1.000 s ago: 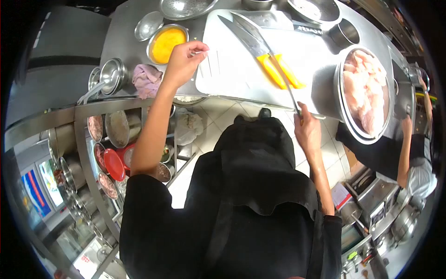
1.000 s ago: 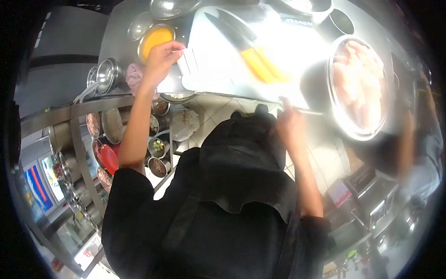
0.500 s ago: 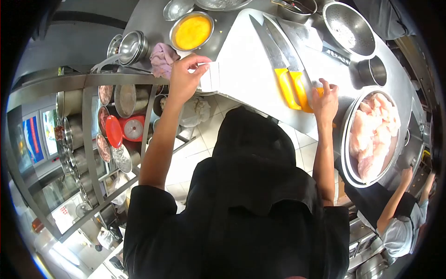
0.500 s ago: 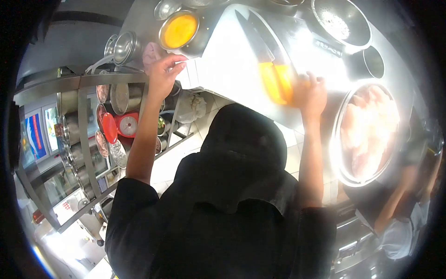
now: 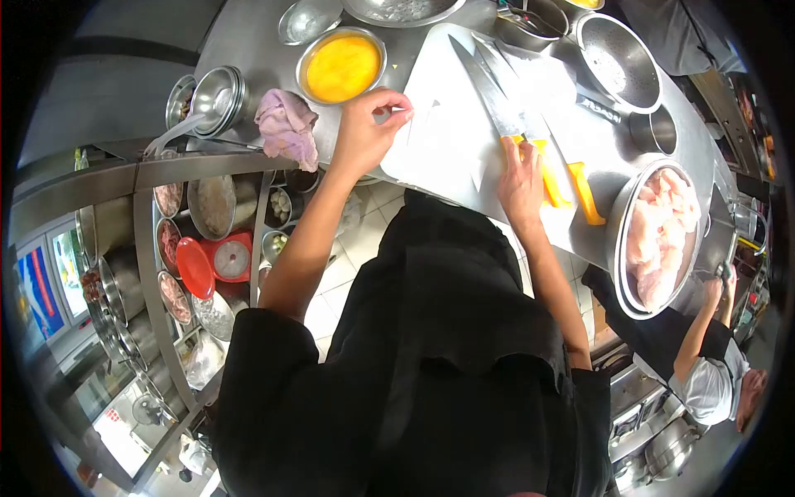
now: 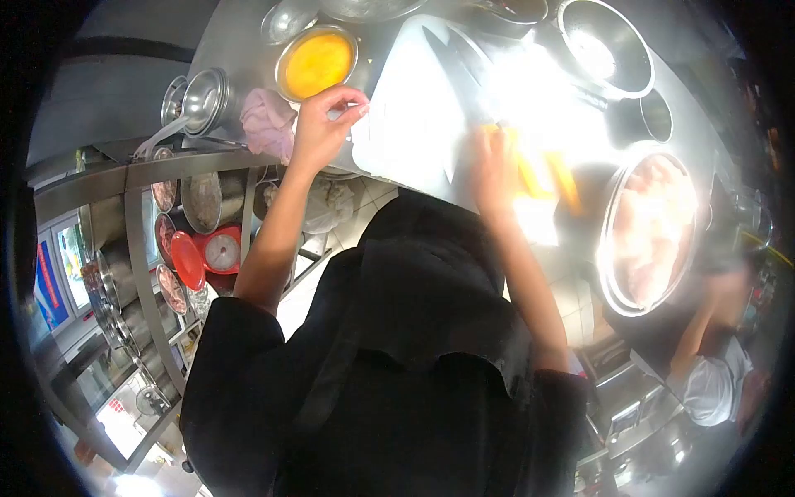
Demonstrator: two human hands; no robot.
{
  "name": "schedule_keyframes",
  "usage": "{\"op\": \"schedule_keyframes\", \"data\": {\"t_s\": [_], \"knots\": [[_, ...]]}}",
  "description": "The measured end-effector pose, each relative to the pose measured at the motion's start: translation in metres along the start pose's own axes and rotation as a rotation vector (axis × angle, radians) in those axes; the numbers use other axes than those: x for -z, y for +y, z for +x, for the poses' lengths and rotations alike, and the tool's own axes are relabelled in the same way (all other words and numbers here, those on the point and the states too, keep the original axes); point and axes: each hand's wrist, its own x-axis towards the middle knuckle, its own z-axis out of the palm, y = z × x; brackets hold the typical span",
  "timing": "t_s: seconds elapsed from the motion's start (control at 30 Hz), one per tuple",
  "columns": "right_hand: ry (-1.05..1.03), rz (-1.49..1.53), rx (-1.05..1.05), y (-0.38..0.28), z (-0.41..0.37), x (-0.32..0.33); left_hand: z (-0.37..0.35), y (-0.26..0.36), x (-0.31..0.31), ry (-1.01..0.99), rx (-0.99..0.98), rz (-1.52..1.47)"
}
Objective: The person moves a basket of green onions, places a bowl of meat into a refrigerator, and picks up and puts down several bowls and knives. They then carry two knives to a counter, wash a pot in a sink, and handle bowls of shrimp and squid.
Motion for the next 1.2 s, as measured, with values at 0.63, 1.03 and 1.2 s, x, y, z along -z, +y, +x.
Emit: {"op": "schedule_keyframes", "data": {"t_s": [0.63,1.03,1.2], "knots": [[-0.325,0.709,-0.423,-0.038,0.006,0.106,0.016,0.024,-0.023,-0.002,-0.338,0.258],[-0.252,0.19,-0.106,-0.057,0.003,0.113,0.027,0.042,-0.049,0.038,-0.395,0.317],[-0.32,0.226,-0.11,-0.041,-0.023,0.1,0.032,0.043,-0.034,0.049,-0.372,0.313]]}}
